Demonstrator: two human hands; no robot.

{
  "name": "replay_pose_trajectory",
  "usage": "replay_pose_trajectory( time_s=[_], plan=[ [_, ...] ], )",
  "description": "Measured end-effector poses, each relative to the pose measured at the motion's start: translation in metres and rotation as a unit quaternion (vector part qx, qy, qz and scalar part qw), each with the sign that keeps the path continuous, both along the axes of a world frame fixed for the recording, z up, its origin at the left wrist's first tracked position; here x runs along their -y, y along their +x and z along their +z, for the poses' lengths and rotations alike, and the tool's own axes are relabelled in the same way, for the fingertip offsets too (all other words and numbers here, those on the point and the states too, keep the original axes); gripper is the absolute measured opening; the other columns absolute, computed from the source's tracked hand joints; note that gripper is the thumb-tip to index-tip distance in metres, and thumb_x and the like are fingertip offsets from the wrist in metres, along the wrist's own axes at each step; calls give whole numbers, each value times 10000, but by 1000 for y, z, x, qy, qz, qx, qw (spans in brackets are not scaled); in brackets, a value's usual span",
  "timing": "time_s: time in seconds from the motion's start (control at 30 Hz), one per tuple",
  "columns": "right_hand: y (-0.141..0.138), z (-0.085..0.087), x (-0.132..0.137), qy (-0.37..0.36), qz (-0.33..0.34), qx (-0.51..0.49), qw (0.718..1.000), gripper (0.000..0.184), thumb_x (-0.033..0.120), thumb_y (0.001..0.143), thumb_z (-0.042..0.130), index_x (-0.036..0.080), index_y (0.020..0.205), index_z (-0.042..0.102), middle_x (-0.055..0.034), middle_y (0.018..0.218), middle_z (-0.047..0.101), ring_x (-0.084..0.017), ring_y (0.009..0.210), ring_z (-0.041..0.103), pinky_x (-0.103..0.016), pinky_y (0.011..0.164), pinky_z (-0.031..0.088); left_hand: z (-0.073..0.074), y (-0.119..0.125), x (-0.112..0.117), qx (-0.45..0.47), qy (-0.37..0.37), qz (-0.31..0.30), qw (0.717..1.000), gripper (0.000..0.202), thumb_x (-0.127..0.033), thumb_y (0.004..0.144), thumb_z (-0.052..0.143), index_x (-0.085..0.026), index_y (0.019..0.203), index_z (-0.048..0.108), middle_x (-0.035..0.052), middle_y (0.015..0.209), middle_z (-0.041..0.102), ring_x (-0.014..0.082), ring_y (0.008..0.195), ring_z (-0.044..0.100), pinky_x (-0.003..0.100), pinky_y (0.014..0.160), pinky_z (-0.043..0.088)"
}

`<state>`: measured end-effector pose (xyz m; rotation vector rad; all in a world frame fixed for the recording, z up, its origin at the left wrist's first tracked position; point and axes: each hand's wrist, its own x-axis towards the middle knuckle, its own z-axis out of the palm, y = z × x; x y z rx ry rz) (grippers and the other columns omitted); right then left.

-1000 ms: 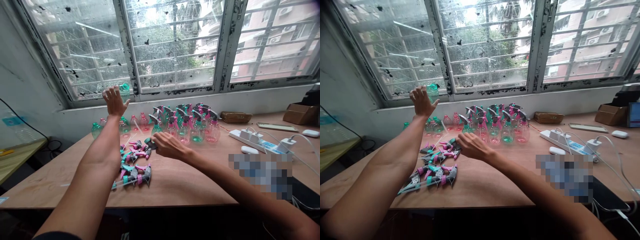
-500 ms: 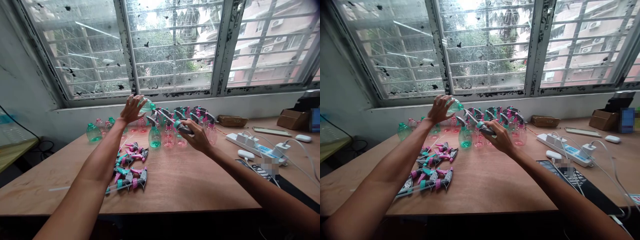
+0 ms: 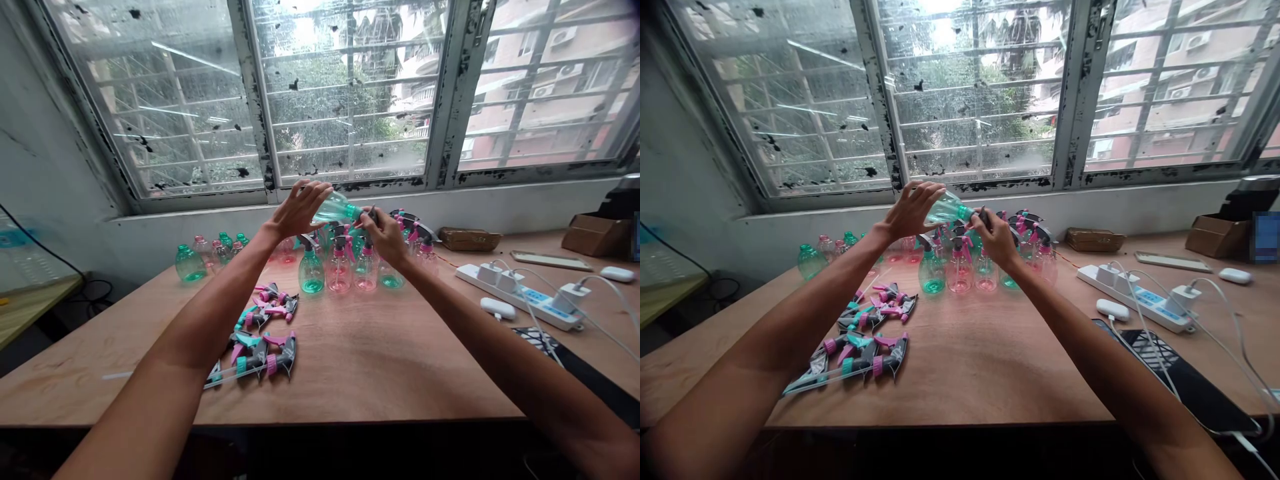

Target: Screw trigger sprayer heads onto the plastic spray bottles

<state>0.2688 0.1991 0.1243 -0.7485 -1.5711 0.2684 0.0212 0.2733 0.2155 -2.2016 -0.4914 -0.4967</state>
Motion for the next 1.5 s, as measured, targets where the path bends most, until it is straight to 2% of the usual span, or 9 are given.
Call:
replay_pose_trajectory(
  time_s=[0.17, 0.33, 0.47, 0.57, 0.67, 0.83, 1.03, 1.33, 1.5],
  plan=[
    [18, 25, 17, -66, 146, -105, 982, 454, 561, 816, 784, 198, 1070, 683, -32, 850, 784, -198, 729, 770, -343, 751, 626, 12, 21, 33, -9, 56, -31, 998, 807, -675, 941, 499, -157, 1543, 356, 209, 1497, 518, 373, 1399, 458, 581, 1221, 228],
    [43, 45, 84, -152, 153, 14, 976, 385, 482, 791, 848, 169, 979, 724, -31, 699, 772, -205, 620, 754, -300, 557, 603, 0, 26, 111, 21, 10, -90, 996, 806, -603, 904, 651, -282, 1556, 303, 150, 1526, 477, 349, 1399, 453, 589, 1210, 297],
    [40, 48, 141, -114, 136, 15, 984, 227, 401, 828, 832, 209, 860, 716, -25, 649, 753, -195, 561, 718, -296, 491, 566, -11, 21, 179, 138, -73, -133, 979, 987, -661, 881, 648, -346, 1611, 62, 120, 1661, 271, 381, 1518, 311, 596, 1182, 364],
    [24, 31, 177, -77, 121, -12, 990, 177, 375, 857, 816, 245, 914, 711, -11, 639, 740, -203, 551, 705, -326, 510, 571, -17, 14, 219, 263, -144, -135, 944, 1122, -719, 804, 694, -357, 1622, 15, 96, 1671, 272, 447, 1515, 305, 634, 1145, 416],
    [5, 0, 206, -47, 55, -84, 994, 173, 386, 864, 816, 286, 952, 705, -9, 657, 742, -221, 580, 704, -346, 534, 570, -30, 4, 250, 278, -311, -134, 899, 1032, -594, 753, 821, -416, 1592, 248, 52, 1445, 603, 391, 1320, 597, 529, 1017, 599],
    [-16, -42, 225, -134, 87, -104, 982, 224, 422, 828, 840, 270, 954, 734, -46, 745, 768, -267, 655, 730, -349, 525, 564, -80, -5, 291, 476, -428, -133, 757, 710, -488, 821, 774, -428, 1480, 515, 59, 1310, 721, 428, 1149, 704, 541, 905, 662],
    [-25, -55, 215, -213, 262, -145, 930, 236, 424, 856, 818, 229, 887, 689, 9, 614, 717, -202, 532, 687, -293, 522, 499, -118, 7, 297, 615, -409, -229, 634, 750, -585, 701, 844, -424, 1386, 586, 43, 1522, 565, 446, 1316, 598, 552, 994, 630],
    [-39, -52, 204, -257, 368, -216, 867, 355, 524, 867, 780, 222, 890, 594, 34, 541, 683, -132, 376, 565, -206, 387, 311, -120, 29, 291, 622, -338, -255, 659, 741, -716, 832, 544, -517, 1521, 356, -93, 1655, 365, 383, 1527, 337, 596, 1176, 462],
    [-42, -47, 197, -246, 375, -187, 874, 335, 499, 893, 769, 225, 883, 577, 41, 596, 683, -121, 459, 605, -203, 424, 355, -119, 25, 284, 653, -343, -289, 610, 757, -606, 828, 702, -444, 1509, 413, 12, 1607, 446, 381, 1478, 425, 545, 1146, 489]
  ],
)
